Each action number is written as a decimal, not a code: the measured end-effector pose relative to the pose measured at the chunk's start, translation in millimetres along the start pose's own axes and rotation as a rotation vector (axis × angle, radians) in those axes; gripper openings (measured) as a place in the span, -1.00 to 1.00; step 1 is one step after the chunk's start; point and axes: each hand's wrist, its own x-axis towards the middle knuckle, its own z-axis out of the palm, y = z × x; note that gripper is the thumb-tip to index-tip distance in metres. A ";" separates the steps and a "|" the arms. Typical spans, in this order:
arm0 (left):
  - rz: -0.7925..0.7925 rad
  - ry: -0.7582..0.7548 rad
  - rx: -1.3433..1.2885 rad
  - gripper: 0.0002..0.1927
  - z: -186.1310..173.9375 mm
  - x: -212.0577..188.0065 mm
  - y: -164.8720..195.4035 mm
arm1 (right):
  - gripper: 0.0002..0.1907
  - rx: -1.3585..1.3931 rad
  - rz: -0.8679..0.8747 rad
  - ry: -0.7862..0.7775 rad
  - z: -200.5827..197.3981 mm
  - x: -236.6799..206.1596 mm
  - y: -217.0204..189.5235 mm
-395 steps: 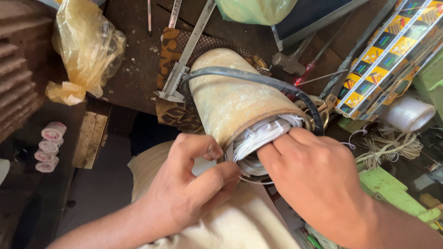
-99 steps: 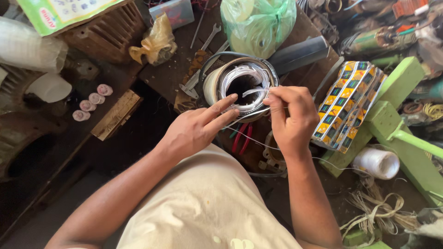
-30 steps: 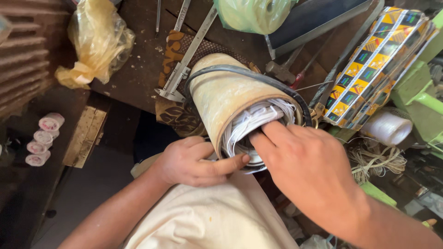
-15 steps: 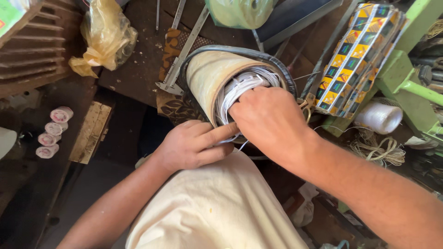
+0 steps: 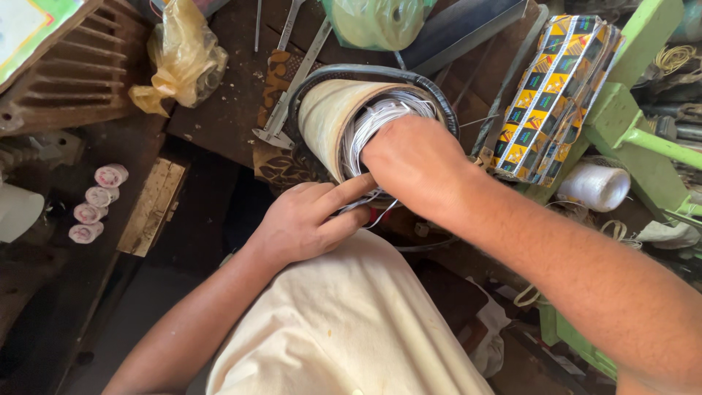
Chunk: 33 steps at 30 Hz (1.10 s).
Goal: The person winds white wire onto a cylindrical spool using both hands. They repeatedly pull wire from the spool, wrap it around the spool, and tuck it inside. The person uses a green-handled tool to press the wire into place and scissors to cut the wire.
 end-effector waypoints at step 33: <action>-0.102 -0.001 0.094 -0.74 -2.4 0.3 23.6 | -0.89 0.111 0.071 0.081 2.3 -4.8 -3.0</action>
